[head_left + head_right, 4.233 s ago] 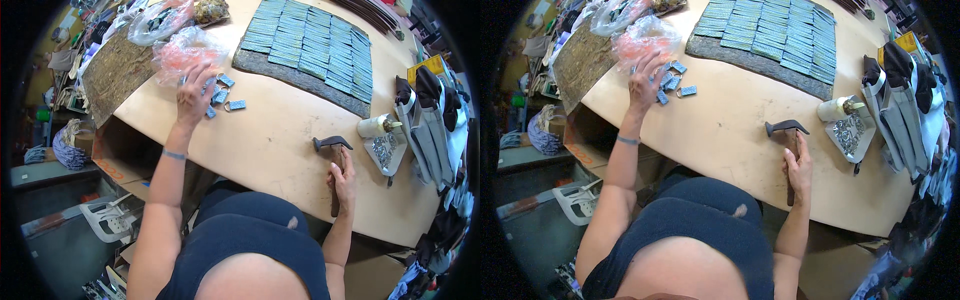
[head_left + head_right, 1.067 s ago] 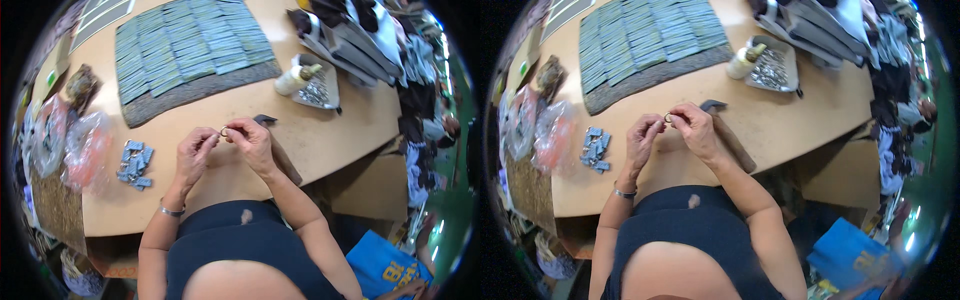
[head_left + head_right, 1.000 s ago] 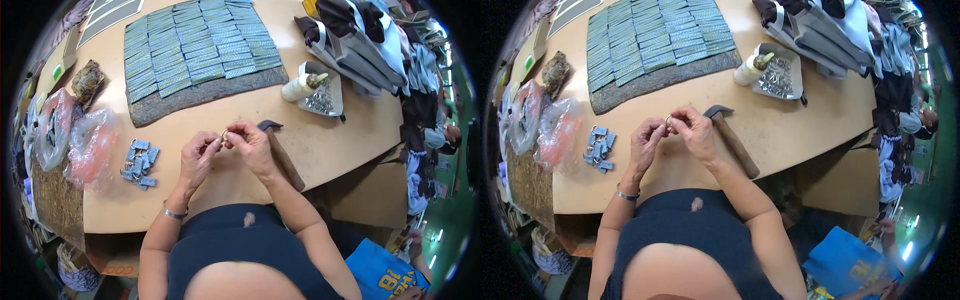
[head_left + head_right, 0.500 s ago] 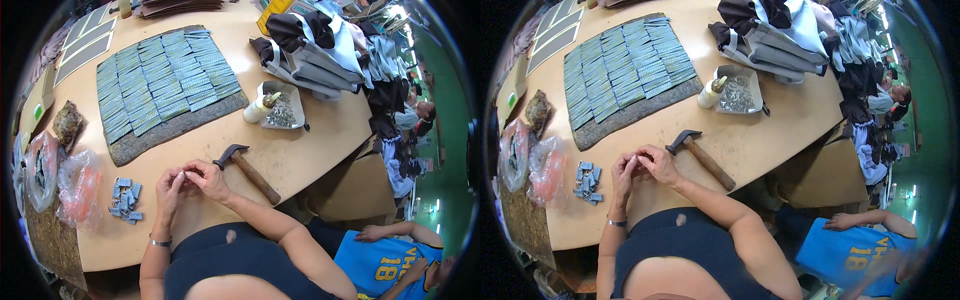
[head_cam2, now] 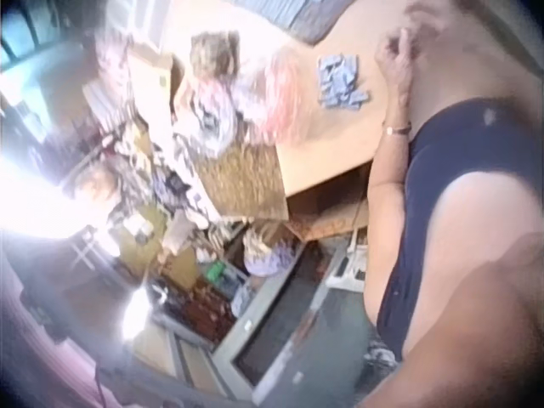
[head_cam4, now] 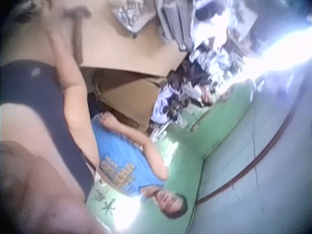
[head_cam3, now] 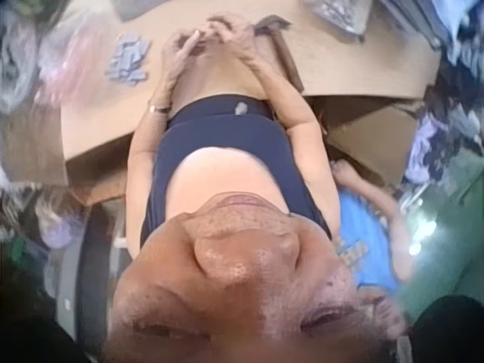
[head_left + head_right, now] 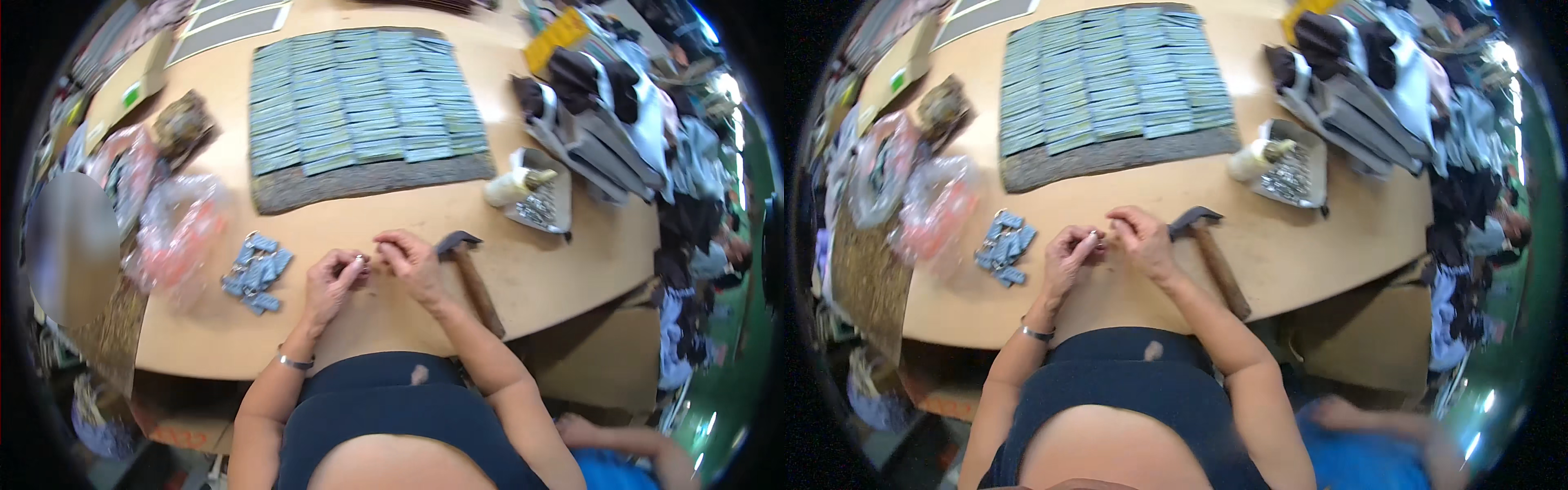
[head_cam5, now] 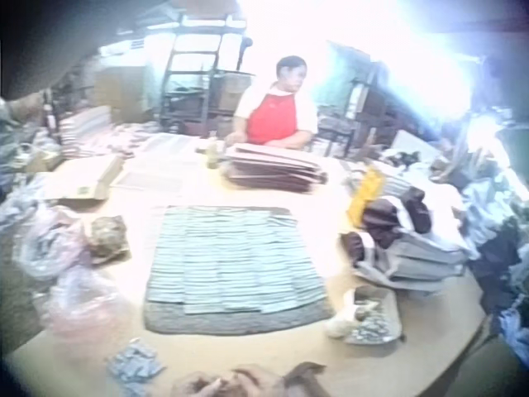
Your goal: The person assembles small leather keychains by folding a leather strip through a metal ring and using a hammer to secure the layers together.
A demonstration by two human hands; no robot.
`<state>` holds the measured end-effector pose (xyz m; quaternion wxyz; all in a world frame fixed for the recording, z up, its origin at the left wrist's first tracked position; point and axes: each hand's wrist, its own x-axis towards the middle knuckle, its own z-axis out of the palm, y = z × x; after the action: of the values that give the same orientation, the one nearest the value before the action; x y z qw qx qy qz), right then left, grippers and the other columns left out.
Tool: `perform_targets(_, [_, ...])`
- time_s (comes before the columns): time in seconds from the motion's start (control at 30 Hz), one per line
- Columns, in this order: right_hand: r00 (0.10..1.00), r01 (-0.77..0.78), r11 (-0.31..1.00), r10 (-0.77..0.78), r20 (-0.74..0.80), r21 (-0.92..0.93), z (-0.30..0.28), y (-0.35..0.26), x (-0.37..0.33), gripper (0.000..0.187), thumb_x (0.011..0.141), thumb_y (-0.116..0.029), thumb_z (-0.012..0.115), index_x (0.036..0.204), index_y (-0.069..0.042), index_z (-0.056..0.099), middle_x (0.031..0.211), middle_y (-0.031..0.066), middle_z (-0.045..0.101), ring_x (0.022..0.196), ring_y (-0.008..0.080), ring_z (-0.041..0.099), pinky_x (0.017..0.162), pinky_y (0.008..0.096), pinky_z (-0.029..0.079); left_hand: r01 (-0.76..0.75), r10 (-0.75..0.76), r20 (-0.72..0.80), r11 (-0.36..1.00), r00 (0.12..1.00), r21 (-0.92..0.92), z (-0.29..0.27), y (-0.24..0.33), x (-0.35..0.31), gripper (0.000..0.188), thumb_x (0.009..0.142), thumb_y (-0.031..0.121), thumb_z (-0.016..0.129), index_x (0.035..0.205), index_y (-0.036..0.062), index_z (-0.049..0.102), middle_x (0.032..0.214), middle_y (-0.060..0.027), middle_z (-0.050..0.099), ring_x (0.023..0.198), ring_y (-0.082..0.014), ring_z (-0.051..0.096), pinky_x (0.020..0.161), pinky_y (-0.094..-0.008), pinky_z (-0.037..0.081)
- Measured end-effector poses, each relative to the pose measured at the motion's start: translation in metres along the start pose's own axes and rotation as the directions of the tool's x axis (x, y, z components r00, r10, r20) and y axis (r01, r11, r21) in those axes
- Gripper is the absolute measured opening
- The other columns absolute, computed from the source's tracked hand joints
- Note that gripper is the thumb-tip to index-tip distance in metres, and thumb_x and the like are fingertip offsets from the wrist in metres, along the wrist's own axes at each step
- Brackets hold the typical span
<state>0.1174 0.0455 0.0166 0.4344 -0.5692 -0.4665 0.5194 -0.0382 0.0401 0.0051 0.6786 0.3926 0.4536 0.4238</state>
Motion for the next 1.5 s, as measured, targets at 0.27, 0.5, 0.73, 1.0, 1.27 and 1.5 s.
perform_targets(0.27, [0.701,0.651,0.459,-0.670,0.245,-0.605,0.040,-0.033,0.080,0.016,0.071,0.002,0.054,0.086,-0.002,0.058,0.086,0.0093,0.058,0.083,0.0280,0.053,0.071,0.0351,0.043,-0.304,0.335,-0.023,0.878,0.942,0.370,-0.004,-0.014,-0.008,0.005,0.079,0.004,0.054,0.079,-0.0016,0.055,0.075,-0.0071,0.059,0.063,-0.0104,0.056,0.057,-0.0227,0.047])
perform_targets(0.5, [0.635,0.609,0.077,-0.644,0.427,-0.789,0.052,-0.025,0.108,0.027,0.072,-0.008,0.051,0.099,-0.009,0.054,0.099,0.0035,0.054,0.094,0.0212,0.050,0.082,0.0358,0.034,-0.289,0.300,0.044,0.852,0.953,0.437,0.003,-0.002,-0.009,0.004,0.078,0.004,0.057,0.078,0.0006,0.056,0.077,-0.0057,0.059,0.059,-0.0085,0.052,0.052,-0.0219,0.042])
perform_targets(0.73, [0.670,0.633,0.152,-0.598,0.439,-0.759,0.059,-0.021,0.105,0.030,0.070,-0.008,0.053,0.100,-0.009,0.053,0.095,0.0038,0.054,0.096,0.0216,0.049,0.084,0.0370,0.033,-0.376,0.419,0.022,0.788,0.908,0.488,0.001,-0.010,-0.007,0.006,0.076,0.006,0.058,0.075,0.0005,0.055,0.073,-0.0089,0.057,0.059,-0.0161,0.055,0.053,-0.0264,0.045])
perform_targets(1.0, [0.623,0.649,0.113,-0.646,0.441,-0.752,0.055,-0.015,0.106,0.024,0.069,-0.008,0.052,0.093,-0.008,0.052,0.089,0.0046,0.052,0.092,0.0213,0.049,0.083,0.0377,0.034,-0.385,0.426,0.006,0.811,0.905,0.441,0.005,-0.018,-0.003,0.005,0.075,0.003,0.058,0.075,-0.0009,0.055,0.077,-0.0094,0.058,0.061,-0.0162,0.055,0.055,-0.0252,0.044])
perform_targets(1.27, [0.703,0.623,0.245,-0.592,0.395,-0.742,0.055,-0.019,0.107,0.024,0.067,-0.007,0.057,0.091,-0.008,0.055,0.091,0.0051,0.052,0.091,0.0246,0.049,0.079,0.0374,0.036,-0.396,0.447,0.004,0.787,0.894,0.474,0.004,-0.014,-0.005,0.005,0.075,0.003,0.058,0.074,-0.0013,0.055,0.076,-0.0100,0.058,0.062,-0.0173,0.056,0.056,-0.0257,0.044])
perform_targets(1.5, [0.706,0.629,0.191,-0.545,0.452,-0.753,0.057,-0.013,0.110,0.019,0.067,-0.007,0.057,0.086,-0.007,0.056,0.088,0.0064,0.052,0.088,0.0247,0.050,0.072,0.0363,0.041,-0.396,0.447,0.015,0.777,0.895,0.489,0.003,-0.012,-0.006,0.005,0.075,0.003,0.058,0.075,-0.0012,0.055,0.076,-0.0100,0.058,0.062,-0.0169,0.056,0.056,-0.0255,0.045])
